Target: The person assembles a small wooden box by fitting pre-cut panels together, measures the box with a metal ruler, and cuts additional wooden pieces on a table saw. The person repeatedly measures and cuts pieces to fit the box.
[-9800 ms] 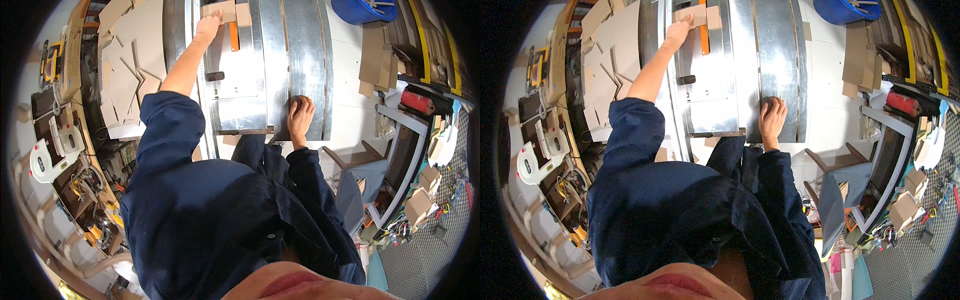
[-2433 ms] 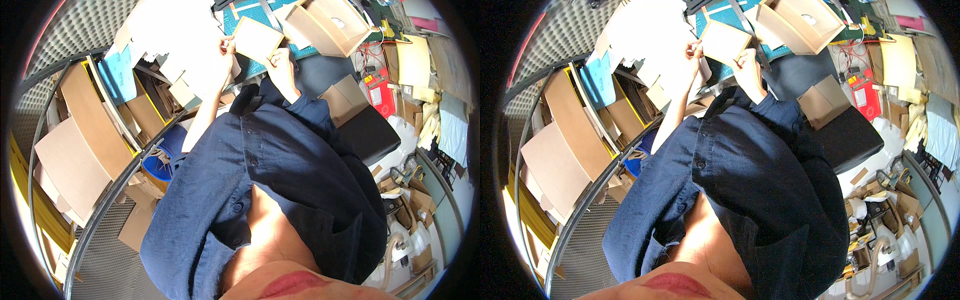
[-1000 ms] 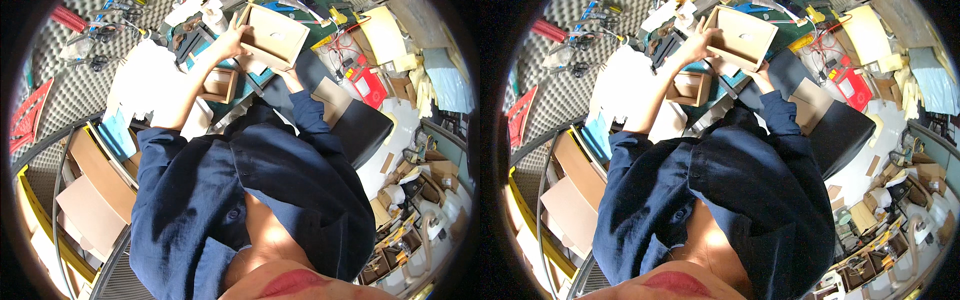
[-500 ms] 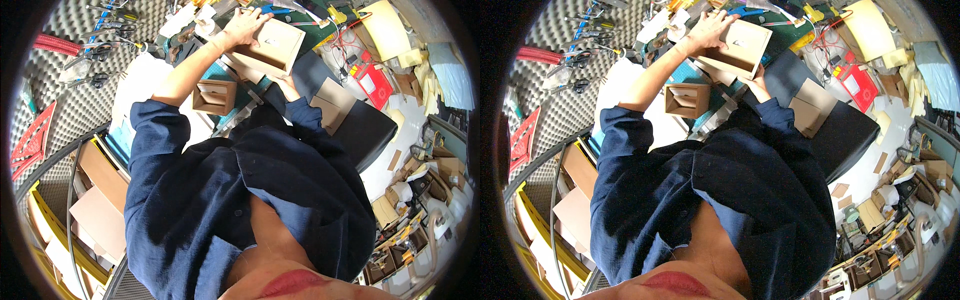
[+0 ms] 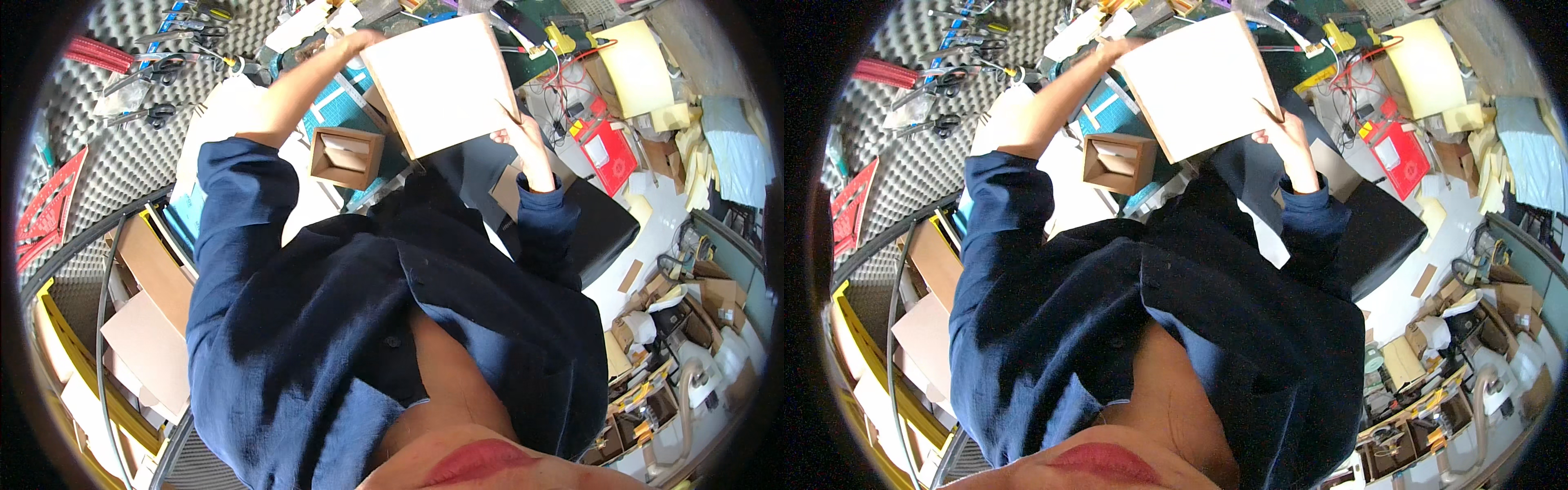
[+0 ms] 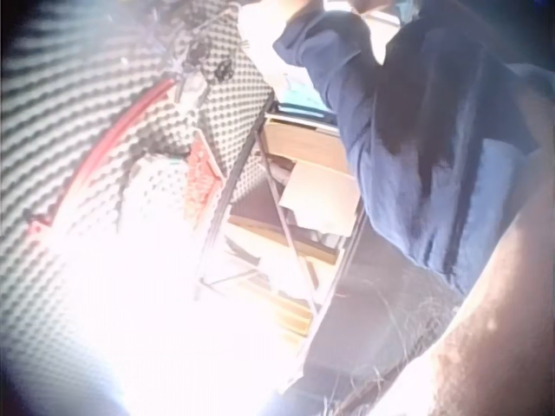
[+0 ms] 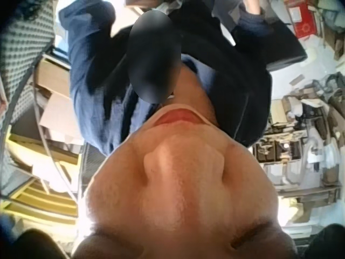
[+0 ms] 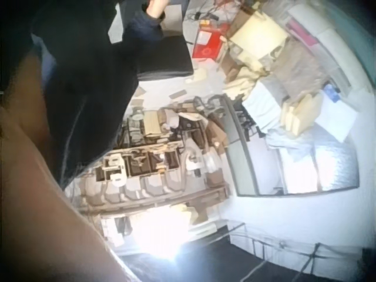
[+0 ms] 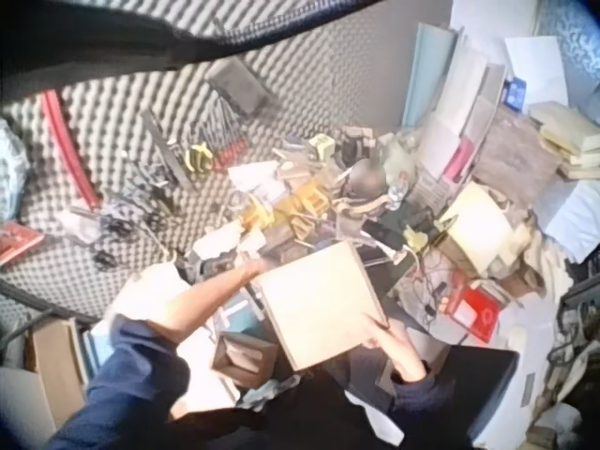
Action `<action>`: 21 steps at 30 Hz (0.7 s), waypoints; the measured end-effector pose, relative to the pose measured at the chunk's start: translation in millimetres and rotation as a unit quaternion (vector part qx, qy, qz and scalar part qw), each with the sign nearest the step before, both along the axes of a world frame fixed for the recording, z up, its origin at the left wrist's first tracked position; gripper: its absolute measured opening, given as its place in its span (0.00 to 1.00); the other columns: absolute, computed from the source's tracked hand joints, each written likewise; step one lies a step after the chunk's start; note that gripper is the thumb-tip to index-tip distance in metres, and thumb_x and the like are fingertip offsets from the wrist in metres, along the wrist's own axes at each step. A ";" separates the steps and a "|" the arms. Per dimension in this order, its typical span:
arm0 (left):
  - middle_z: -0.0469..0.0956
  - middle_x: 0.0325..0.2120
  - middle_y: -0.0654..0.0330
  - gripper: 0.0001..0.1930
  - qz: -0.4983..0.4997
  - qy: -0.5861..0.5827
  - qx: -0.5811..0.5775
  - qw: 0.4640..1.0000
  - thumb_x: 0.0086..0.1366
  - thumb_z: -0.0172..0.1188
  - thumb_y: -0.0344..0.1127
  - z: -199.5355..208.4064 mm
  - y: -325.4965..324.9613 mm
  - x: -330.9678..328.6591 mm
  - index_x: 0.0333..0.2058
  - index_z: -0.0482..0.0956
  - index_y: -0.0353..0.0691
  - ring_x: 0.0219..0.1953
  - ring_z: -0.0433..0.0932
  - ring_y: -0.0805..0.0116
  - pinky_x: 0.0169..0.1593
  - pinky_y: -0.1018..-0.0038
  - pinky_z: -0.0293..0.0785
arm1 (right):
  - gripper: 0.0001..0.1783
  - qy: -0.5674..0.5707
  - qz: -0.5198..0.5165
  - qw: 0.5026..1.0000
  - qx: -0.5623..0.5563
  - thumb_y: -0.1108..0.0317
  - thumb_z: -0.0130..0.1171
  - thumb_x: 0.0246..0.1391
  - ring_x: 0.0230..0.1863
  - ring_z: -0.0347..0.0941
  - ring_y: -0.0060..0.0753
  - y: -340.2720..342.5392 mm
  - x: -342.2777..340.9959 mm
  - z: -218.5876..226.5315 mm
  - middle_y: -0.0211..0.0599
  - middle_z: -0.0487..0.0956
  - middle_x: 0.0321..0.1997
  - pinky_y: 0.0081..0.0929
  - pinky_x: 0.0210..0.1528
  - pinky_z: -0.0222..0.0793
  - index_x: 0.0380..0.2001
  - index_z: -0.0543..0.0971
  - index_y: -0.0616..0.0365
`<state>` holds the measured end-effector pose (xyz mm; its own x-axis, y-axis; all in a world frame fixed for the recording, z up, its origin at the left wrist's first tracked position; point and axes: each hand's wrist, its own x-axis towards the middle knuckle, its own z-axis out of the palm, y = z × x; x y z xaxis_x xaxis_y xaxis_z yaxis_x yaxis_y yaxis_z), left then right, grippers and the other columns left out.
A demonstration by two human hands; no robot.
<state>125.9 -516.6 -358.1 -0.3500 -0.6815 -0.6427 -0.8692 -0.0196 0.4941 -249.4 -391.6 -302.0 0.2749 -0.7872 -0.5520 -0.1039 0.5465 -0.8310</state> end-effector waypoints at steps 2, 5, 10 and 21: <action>0.59 0.68 0.47 0.56 0.033 0.037 0.047 0.998 0.50 0.73 0.58 -30.3 10.7 6.4 0.71 0.51 0.46 0.66 0.64 0.49 0.67 0.51 0.63 | 0.16 -0.009 0.011 1.000 0.014 0.65 0.63 0.62 0.28 0.79 0.23 -10.6 -2.9 -22.8 0.37 0.81 0.29 0.19 0.30 0.75 0.44 0.78 0.68; 0.59 0.68 0.48 0.54 0.085 0.098 0.089 0.988 0.54 0.70 0.59 -60.9 23.6 12.7 0.71 0.51 0.43 0.67 0.63 0.53 0.67 0.55 0.64 | 0.15 -0.006 0.006 1.000 0.023 0.65 0.64 0.61 0.26 0.78 0.23 -13.0 4.6 -56.4 0.37 0.81 0.28 0.19 0.29 0.74 0.40 0.79 0.68; 0.59 0.69 0.49 0.51 0.206 0.217 0.133 0.945 0.60 0.64 0.62 -78.5 49.0 32.3 0.72 0.50 0.39 0.67 0.63 0.58 0.68 0.60 0.64 | 0.17 0.006 -0.005 1.000 0.026 0.63 0.65 0.60 0.25 0.78 0.24 -11.6 21.0 -52.2 0.39 0.81 0.28 0.20 0.29 0.76 0.39 0.77 0.70; 0.70 0.61 0.53 0.34 0.523 0.413 -0.051 0.744 0.71 0.51 0.61 -23.2 155.7 30.5 0.61 0.69 0.36 0.66 0.65 0.59 0.69 0.60 0.63 | 0.28 -0.027 -0.009 0.999 -0.042 0.56 0.60 0.65 0.32 0.84 0.38 -7.9 30.4 -71.7 0.52 0.83 0.33 0.28 0.37 0.83 0.50 0.69 0.76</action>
